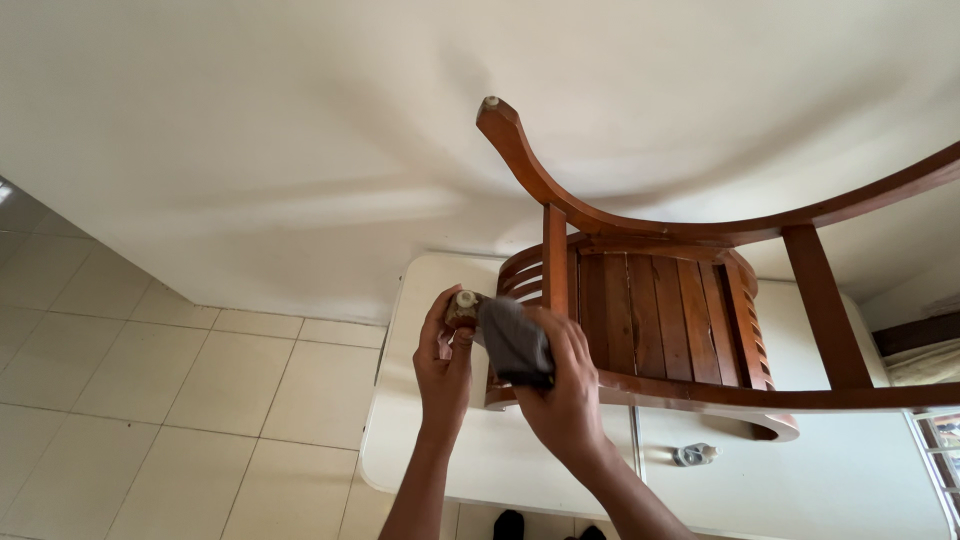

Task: The person cleans the wooden frame of a chair using a dark cloth and a spray bottle, wiping the legs, seat frame, and backrest slats.

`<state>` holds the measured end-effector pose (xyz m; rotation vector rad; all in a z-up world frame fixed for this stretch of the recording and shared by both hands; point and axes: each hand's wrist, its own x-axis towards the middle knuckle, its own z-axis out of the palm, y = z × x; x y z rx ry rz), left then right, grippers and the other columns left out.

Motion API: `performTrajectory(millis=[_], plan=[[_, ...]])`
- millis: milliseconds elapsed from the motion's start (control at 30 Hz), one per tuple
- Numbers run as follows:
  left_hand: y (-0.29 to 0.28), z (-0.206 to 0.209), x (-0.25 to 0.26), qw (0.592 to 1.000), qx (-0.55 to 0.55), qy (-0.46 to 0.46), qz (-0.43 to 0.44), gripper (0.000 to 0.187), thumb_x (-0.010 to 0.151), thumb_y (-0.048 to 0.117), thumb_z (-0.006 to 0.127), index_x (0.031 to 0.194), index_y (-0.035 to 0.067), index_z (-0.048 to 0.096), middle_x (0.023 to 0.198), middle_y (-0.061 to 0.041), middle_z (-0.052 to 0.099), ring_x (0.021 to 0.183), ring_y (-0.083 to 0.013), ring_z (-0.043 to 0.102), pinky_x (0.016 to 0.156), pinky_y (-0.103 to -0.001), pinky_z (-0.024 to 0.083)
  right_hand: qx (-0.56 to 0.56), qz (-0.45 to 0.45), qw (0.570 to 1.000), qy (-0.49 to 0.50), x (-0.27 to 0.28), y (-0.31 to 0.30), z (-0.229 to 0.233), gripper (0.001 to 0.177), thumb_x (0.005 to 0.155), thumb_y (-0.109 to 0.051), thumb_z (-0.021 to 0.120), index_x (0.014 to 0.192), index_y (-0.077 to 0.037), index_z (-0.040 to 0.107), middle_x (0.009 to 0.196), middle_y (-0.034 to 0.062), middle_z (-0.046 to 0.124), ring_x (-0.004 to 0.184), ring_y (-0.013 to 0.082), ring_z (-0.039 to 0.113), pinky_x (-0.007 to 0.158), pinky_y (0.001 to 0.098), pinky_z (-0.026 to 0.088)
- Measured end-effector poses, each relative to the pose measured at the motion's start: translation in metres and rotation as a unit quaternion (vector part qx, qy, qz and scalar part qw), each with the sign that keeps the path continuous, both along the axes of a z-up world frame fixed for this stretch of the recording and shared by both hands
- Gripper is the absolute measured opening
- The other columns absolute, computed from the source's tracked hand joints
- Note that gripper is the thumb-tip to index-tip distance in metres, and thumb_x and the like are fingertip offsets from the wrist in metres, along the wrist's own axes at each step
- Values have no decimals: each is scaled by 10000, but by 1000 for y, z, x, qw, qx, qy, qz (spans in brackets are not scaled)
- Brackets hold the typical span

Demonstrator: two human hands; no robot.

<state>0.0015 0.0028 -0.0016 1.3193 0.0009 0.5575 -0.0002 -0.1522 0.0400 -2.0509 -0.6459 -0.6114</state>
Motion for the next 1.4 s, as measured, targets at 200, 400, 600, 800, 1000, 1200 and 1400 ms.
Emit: performTrajectory(millis=[200,400,600,800,1000,1200,1400], plan=[[-1,5,-1,1000,25,11,15,442,1041,171,595,1462,47,544,1259,-80,678,1136,-160,649,1030,-319,526,34,26,999,13,14,-8,-10,683,734,26,798,1350,-41,510,1301,199,632,1232,349,627,981,464,592],[0,0,1,1000,22,-2,10,445,1045,159,598,1470,47,524,1284,-78,671,1183,-162,637,1045,-320,511,41,10,999,24,17,11,7,675,741,39,786,1357,-48,524,1312,184,634,1249,349,625,990,468,587],[1,-1,2,1000,15,-17,1,443,1047,149,592,1474,51,524,1272,-76,680,1178,-168,647,1035,-327,527,21,45,994,-93,15,4,-6,650,742,1,802,1328,-66,530,1340,193,628,1294,363,595,1042,478,571],[1,-1,1,1000,25,3,8,442,1042,140,608,1472,59,544,1243,-83,693,1131,-175,656,1026,-324,519,51,-4,992,112,30,-1,9,639,765,32,748,1364,-21,532,1316,203,622,1223,336,644,947,439,606],[2,-1,1,1000,17,-12,-1,459,1041,164,614,1480,62,528,1244,-73,677,1137,-156,639,1025,-326,521,5,-2,1000,-8,14,13,12,674,700,61,762,1333,2,539,1303,205,639,1256,381,603,1025,501,548],[0,6,-3,1000,28,-8,5,451,1044,212,612,1465,69,541,1233,-71,698,1143,-151,657,1020,-317,526,33,14,999,-22,10,-6,-15,649,710,29,788,1304,-16,529,1302,204,631,1236,372,627,979,469,585],[2,15,-6,999,29,12,-27,535,1013,199,628,1515,89,477,1282,-55,676,1166,-160,650,1017,-321,531,113,-28,980,159,24,6,-13,650,761,55,738,1361,-37,505,1298,188,628,1169,329,690,892,401,647]])
